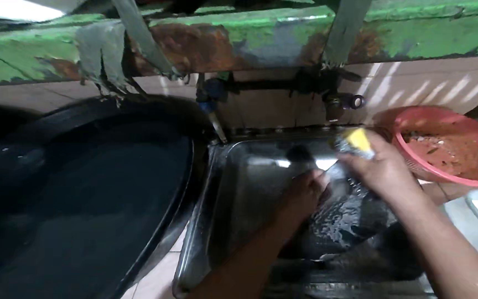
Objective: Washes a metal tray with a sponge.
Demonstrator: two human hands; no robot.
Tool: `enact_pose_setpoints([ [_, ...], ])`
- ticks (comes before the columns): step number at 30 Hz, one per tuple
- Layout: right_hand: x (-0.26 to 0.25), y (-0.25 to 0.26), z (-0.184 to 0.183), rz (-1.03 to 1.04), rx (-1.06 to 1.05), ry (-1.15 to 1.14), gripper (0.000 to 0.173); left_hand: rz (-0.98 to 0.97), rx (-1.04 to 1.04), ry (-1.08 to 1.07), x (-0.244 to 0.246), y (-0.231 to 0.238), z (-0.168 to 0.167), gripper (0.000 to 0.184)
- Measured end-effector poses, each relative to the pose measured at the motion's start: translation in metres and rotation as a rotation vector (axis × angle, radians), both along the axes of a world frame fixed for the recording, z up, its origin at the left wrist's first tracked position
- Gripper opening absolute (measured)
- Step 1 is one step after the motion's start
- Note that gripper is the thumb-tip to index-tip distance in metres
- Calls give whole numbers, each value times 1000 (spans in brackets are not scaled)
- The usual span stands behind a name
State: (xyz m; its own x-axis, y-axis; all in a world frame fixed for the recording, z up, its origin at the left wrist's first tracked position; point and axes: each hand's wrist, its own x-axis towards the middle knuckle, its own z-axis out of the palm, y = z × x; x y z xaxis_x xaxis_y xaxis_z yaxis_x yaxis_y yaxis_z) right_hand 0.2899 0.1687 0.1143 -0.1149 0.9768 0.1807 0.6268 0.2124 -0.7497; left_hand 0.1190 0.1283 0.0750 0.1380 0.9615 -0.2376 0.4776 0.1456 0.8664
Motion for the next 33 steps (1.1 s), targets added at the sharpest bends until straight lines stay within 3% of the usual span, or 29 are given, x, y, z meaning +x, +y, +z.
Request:
enact_pose_setpoints([
  [3,-9,-9,-10,173,87,-134,43,221,100,-296,12,-4,-6,22],
  [8,67,22,-79,45,-74,-180,37,489,33,-368,-39,-11,-48,30],
  [10,51,22,-70,68,-69,-267,39,497,46,-408,-41,-12,-57,30],
  [12,1,9,-42,163,-8,-309,38,446,31,-408,-33,-7,-54,30],
  [15,-55,-2,-30,355,243,-289,34,408,36,-319,-29,-8,-45,24],
  [16,-54,0,-35,370,234,-274,35,408,50,-299,-33,-11,-47,25],
  [18,-23,10,-45,279,-23,-240,36,434,55,-324,-45,-15,-53,28],
  [20,26,26,-69,72,-222,-99,40,495,42,-386,-59,-18,-67,32],
  [22,60,24,-98,-149,-350,300,46,547,48,-454,-62,-19,-76,30],
  [25,61,10,-117,-315,-364,643,51,574,48,-526,-58,-19,-79,28],
  [27,50,7,-105,-366,-328,586,51,548,-39,-551,-66,-20,-77,27],
  [29,46,8,-73,-340,-273,443,48,399,-162,-500,-84,-16,-73,21],
  [31,38,7,-31,-259,-188,284,43,98,-246,-267,-95,-4,-56,16],
  [33,15,2,-1,-110,-86,116,40,-101,-235,-36,-78,7,-26,23],
])
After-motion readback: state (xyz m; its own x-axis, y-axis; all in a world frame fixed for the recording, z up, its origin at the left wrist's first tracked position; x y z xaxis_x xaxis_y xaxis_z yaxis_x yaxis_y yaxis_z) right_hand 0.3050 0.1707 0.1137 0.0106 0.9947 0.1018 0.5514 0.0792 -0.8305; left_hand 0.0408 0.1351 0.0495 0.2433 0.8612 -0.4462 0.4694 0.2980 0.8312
